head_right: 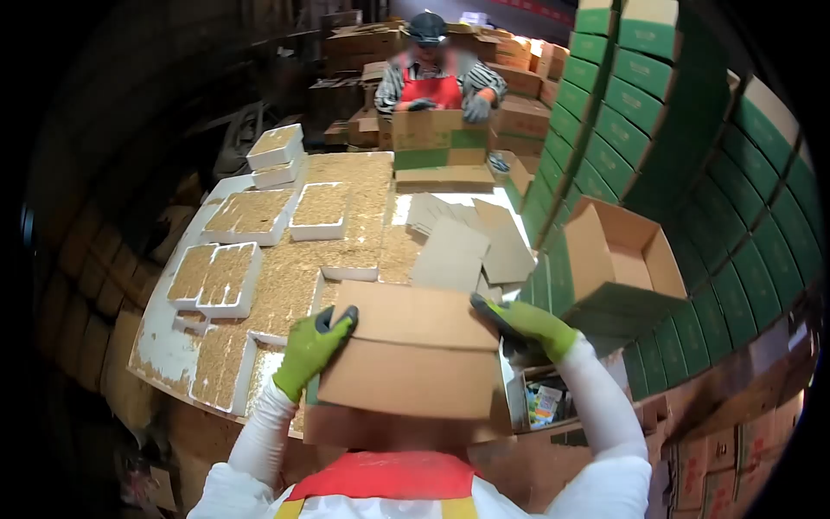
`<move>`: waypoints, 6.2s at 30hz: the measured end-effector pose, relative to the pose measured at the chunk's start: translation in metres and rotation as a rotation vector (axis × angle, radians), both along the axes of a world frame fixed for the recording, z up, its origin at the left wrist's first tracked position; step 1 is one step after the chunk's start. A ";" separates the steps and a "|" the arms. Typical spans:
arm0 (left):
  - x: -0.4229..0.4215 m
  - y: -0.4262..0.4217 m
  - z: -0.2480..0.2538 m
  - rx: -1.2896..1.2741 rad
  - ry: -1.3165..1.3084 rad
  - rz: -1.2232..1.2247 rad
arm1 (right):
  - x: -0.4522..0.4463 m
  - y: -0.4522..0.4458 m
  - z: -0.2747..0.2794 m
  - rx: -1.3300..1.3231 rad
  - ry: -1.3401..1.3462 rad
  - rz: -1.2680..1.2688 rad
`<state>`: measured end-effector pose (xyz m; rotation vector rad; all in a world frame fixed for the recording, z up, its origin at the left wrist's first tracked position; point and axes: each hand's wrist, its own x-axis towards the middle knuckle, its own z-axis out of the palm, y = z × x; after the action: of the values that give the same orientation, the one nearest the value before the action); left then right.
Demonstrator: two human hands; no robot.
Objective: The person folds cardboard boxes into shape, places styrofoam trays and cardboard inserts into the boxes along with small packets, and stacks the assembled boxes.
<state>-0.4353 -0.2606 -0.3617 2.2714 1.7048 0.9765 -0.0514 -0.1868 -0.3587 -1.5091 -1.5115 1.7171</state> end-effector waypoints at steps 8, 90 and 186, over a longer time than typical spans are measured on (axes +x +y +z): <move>0.027 -0.056 0.002 0.377 -0.108 -0.222 | 0.021 -0.098 -0.002 0.011 0.184 -0.246; -0.044 0.089 -0.075 -0.404 -1.025 -0.141 | -0.109 -0.081 0.016 0.654 -0.865 0.217; 0.395 0.142 0.082 -0.769 -0.948 -0.471 | 0.312 -0.043 -0.076 1.031 0.090 -1.405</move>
<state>-0.0401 -0.1188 -0.2796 1.2634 0.8410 0.8480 0.2602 -0.2301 -0.4350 -1.2268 -0.6166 0.1051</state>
